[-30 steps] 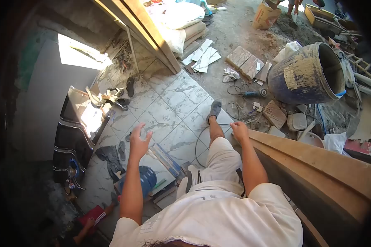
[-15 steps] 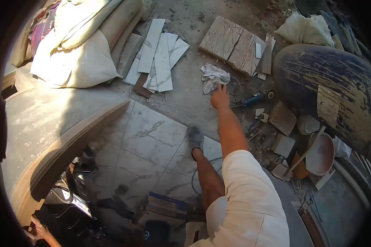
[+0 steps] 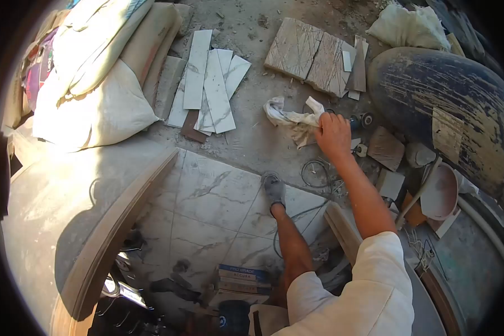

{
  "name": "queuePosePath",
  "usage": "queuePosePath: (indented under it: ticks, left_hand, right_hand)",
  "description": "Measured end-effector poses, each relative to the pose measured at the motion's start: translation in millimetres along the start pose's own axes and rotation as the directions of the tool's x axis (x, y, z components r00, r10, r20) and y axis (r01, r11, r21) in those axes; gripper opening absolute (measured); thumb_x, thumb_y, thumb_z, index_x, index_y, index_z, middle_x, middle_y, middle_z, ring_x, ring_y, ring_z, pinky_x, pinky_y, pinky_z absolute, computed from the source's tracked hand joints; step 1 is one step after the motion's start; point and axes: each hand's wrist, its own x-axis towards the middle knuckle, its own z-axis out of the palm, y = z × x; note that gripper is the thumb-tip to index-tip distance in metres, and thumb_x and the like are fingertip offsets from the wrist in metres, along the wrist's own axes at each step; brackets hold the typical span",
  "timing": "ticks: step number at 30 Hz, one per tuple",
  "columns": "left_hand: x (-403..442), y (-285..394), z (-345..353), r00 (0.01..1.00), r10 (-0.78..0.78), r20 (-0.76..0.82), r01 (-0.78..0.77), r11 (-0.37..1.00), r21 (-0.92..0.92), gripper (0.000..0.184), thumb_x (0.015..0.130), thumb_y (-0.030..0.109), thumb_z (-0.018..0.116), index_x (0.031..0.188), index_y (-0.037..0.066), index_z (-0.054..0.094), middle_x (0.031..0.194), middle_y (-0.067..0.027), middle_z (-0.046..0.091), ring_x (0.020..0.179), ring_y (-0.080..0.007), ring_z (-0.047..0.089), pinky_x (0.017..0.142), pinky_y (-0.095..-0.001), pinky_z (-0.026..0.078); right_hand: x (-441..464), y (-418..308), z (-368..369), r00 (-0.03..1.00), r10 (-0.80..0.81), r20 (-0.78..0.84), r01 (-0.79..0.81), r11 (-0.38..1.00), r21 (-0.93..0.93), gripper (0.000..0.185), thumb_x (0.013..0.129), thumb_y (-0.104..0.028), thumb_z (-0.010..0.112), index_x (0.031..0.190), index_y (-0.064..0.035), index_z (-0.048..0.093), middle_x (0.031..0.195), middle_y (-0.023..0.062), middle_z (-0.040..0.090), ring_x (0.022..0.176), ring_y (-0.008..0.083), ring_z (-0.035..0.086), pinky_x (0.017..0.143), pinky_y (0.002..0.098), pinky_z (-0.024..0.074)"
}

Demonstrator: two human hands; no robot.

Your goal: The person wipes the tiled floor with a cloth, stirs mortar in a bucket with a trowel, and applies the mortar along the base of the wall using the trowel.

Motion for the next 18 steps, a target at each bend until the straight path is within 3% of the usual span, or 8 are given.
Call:
queuePosePath:
  ticks: [2,4,5,6,7,9,10,18]
  left_hand:
    - [-13,-12,-12,1.0,0.019,-0.008,-0.019,1.0,0.008,0.062,0.072,0.032,0.078,0.127,0.018,0.054,0.146,-0.0262,0.015,0.132,-0.0471,0.02,0.1,-0.0649,0.028]
    - [-31,-14,-6,0.999,0.021,-0.032,-0.021,1.0,0.004,0.061,0.071,0.031,0.078,0.126,0.018,0.054,0.146,-0.0259,0.014,0.132,-0.0469,0.02,0.099,-0.0659,0.028]
    - [-40,-7,2,0.997,-0.043,-0.062,0.043,0.999,-0.01,0.061,0.071,0.031,0.078,0.126,0.018,0.054,0.146,-0.0258,0.014,0.132,-0.0468,0.02,0.099,-0.0664,0.028]
    - [-61,16,19,0.874,-0.481,-0.073,0.469,0.872,-0.139,0.057,0.07,0.038,0.076,0.119,0.019,0.056,0.118,-0.029,0.04,0.11,-0.056,0.037,0.091,-0.0597,0.038]
    - [-65,19,9,0.871,-0.48,0.108,0.487,0.812,-0.322,0.06,0.068,0.036,0.077,0.122,0.018,0.055,0.113,-0.0301,0.043,0.104,-0.0528,0.044,0.084,-0.058,0.042]
    - [-28,-2,-73,0.821,-0.356,0.447,0.566,0.612,-0.552,0.056,0.073,0.025,0.071,0.126,0.017,0.053,0.137,-0.0332,0.034,0.119,-0.0503,0.042,0.09,-0.0594,0.039]
    - [-24,-15,-94,0.916,-0.356,0.188,0.377,0.598,-0.707,0.057,0.076,0.022,0.068,0.129,0.015,0.049,0.14,-0.0294,0.033,0.126,-0.0478,0.037,0.101,-0.0611,0.03]
    - [-190,24,-183,0.866,-0.197,0.461,0.45,-0.098,-0.888,0.065,0.07,0.017,0.076,0.126,0.002,0.048,0.129,-0.0209,0.049,0.128,-0.0391,0.039,0.108,-0.0512,0.027]
  right_hand:
    - [-33,-4,-71,0.97,0.029,-0.243,-0.003,0.994,0.105,0.018,0.071,-0.01,0.062,0.082,-0.0082,0.048,0.079,0.0084,0.053,0.075,0.029,0.053,0.066,0.0416,0.0375]
    - [-78,33,-85,0.799,0.145,0.583,-0.026,0.978,-0.208,0.013,0.076,-0.013,0.059,0.085,-0.0074,0.052,0.082,0.0109,0.057,0.077,0.0337,0.059,0.064,0.0498,0.0438]
    - [-73,15,-137,0.793,0.122,0.597,-0.035,0.987,-0.155,0.013,0.077,-0.016,0.059,0.087,-0.0074,0.056,0.088,0.0129,0.062,0.083,0.0351,0.062,0.07,0.0499,0.0483]
    - [-65,-3,-185,0.928,0.144,0.343,-0.134,0.99,-0.054,0.013,0.078,-0.016,0.059,0.088,-0.0084,0.057,0.091,0.0134,0.063,0.086,0.0349,0.063,0.072,0.0483,0.0491]
    - [-68,-24,-240,0.979,0.179,0.096,-0.185,0.981,0.062,0.013,0.078,-0.017,0.058,0.089,-0.0093,0.059,0.094,0.0139,0.064,0.088,0.0348,0.063,0.073,0.0467,0.0499]
    - [-97,-14,-302,0.951,0.157,0.264,-0.164,0.986,0.003,0.013,0.076,-0.016,0.06,0.087,-0.0101,0.057,0.09,0.0136,0.062,0.085,0.0343,0.062,0.07,0.0471,0.0481]
    - [-103,-11,-331,0.899,0.135,0.417,-0.126,0.991,-0.049,0.014,0.074,-0.016,0.062,0.085,-0.0109,0.055,0.086,0.0133,0.061,0.082,0.0337,0.061,0.067,0.0476,0.0464]
    - [-238,-209,-519,0.961,-0.03,0.276,-0.002,0.993,0.115,0.015,0.074,-0.013,0.062,0.083,-0.0071,0.052,0.082,0.0154,0.061,0.078,0.0355,0.061,0.067,0.0449,0.0454]
